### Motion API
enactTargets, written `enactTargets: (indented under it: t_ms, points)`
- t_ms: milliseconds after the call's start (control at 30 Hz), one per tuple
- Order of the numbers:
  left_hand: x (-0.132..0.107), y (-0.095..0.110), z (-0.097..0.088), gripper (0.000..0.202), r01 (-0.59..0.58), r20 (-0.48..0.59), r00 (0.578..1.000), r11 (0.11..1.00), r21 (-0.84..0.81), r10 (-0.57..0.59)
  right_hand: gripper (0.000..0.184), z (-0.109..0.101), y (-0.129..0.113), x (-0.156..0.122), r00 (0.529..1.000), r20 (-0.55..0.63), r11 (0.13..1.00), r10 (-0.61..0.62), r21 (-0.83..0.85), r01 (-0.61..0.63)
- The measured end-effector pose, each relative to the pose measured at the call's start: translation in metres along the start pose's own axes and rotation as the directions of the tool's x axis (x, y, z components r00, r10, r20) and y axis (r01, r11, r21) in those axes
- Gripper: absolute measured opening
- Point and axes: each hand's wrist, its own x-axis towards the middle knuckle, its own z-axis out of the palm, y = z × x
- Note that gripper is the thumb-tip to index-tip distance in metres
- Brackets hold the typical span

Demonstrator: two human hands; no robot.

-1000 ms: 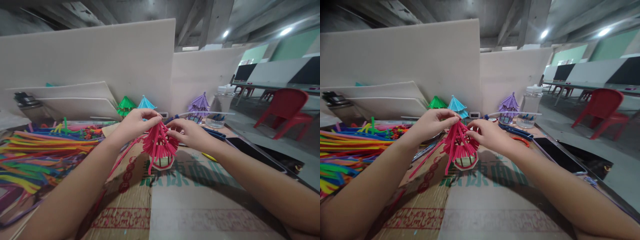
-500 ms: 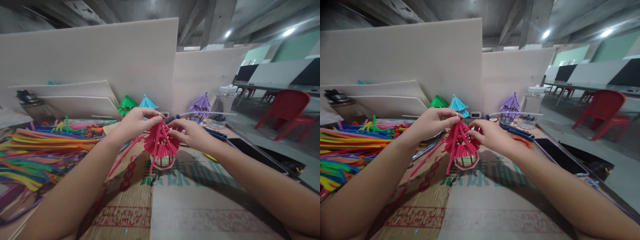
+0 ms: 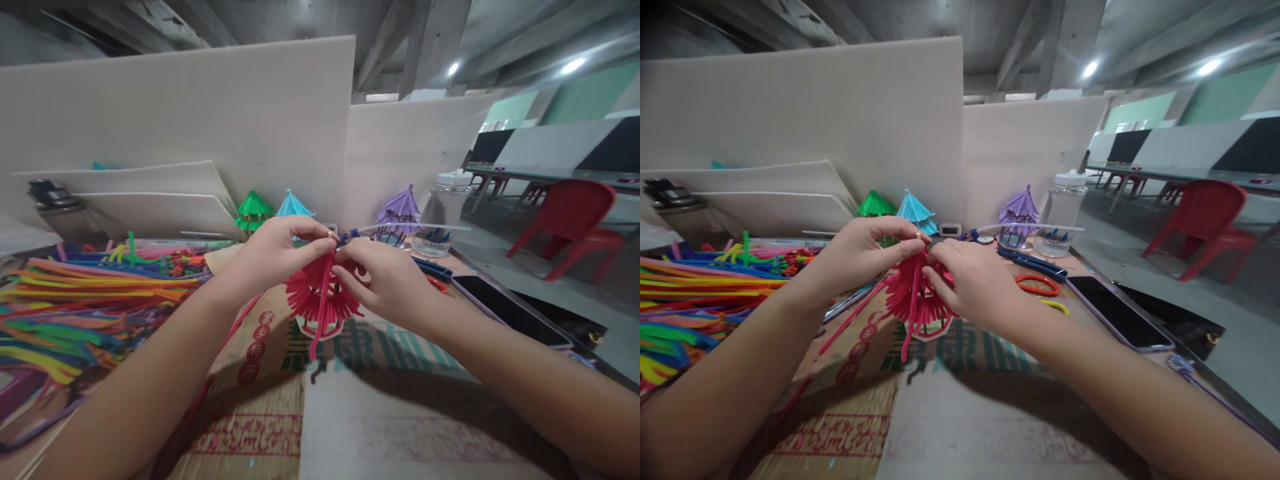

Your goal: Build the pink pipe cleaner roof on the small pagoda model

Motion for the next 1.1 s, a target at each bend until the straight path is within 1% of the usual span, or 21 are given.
enactTargets:
  t_ms: [67,167,267,367,433,467,567,667,767,867,900,967,1033,1100]
  points:
    - [-0.001,0.003,0.001,0.023,-0.012,-0.004,1.0,1.0,0.004,0.012,0.02,-0.001,0.0,0.0,1.0,0.014,0.999,0.025,0.027,-0.025]
    - [-0.002,0.004,0.001,0.025,0.005,0.004,1.0,1.0,0.006,-0.005,0.02,-0.004,0.001,0.001,0.99,0.018,0.983,0.137,0.117,-0.138]
    - [0.0,0.002,0.0,0.028,0.046,0.016,0.999,0.999,-0.001,-0.046,0.018,-0.01,0.002,0.003,0.965,-0.061,0.957,0.255,0.16,-0.243]
    - [0.002,-0.004,-0.001,0.029,0.072,0.027,0.997,0.997,-0.008,-0.072,0.029,-0.016,0.004,0.006,0.95,-0.106,0.947,0.292,0.171,-0.272]
    - [0.003,-0.008,-0.002,0.029,0.086,0.028,0.996,0.996,-0.012,-0.085,0.033,-0.018,0.004,0.008,0.956,-0.091,0.945,0.279,0.203,-0.256]
    - [0.004,-0.01,-0.003,0.029,0.095,0.022,0.995,0.995,-0.014,-0.095,0.031,-0.018,0.004,0.008,0.961,-0.077,0.944,0.267,0.224,-0.244]
    - [0.005,-0.013,-0.004,0.029,0.138,-0.011,0.99,0.99,-0.011,-0.138,0.014,-0.016,0.003,0.008,0.97,-0.031,0.935,0.243,0.272,-0.225]
    - [0.006,-0.015,-0.005,0.029,0.174,-0.029,0.984,0.985,-0.007,-0.174,0.009,-0.014,0.004,0.007,0.967,0.014,0.927,0.253,0.282,-0.246]
    - [0.006,-0.016,-0.007,0.029,0.184,-0.038,0.982,0.983,-0.013,-0.184,0.014,-0.015,0.006,0.007,0.958,0.091,0.928,0.272,0.238,-0.286]
    - [0.006,-0.019,-0.008,0.03,0.175,-0.051,0.983,0.985,-0.006,-0.175,0.026,-0.016,0.011,0.008,0.95,0.169,0.953,0.262,0.107,-0.282]
    - [0.006,-0.02,-0.008,0.03,0.171,-0.056,0.984,0.985,0.003,-0.171,0.027,-0.016,0.012,0.008,0.948,0.187,0.959,0.257,0.069,-0.273]
    - [0.006,-0.022,-0.009,0.03,0.171,-0.062,0.984,0.985,0.02,-0.169,0.024,-0.015,0.014,0.008,0.942,0.227,0.964,0.246,0.039,-0.261]
    - [0.007,-0.023,-0.009,0.03,0.168,-0.061,0.984,0.985,0.032,-0.166,0.022,-0.013,0.014,0.008,0.93,0.283,0.966,0.234,0.043,-0.256]
    - [0.007,-0.023,-0.008,0.03,0.159,-0.059,0.986,0.986,0.039,-0.157,0.025,-0.011,0.013,0.007,0.921,0.317,0.969,0.226,0.028,-0.247]
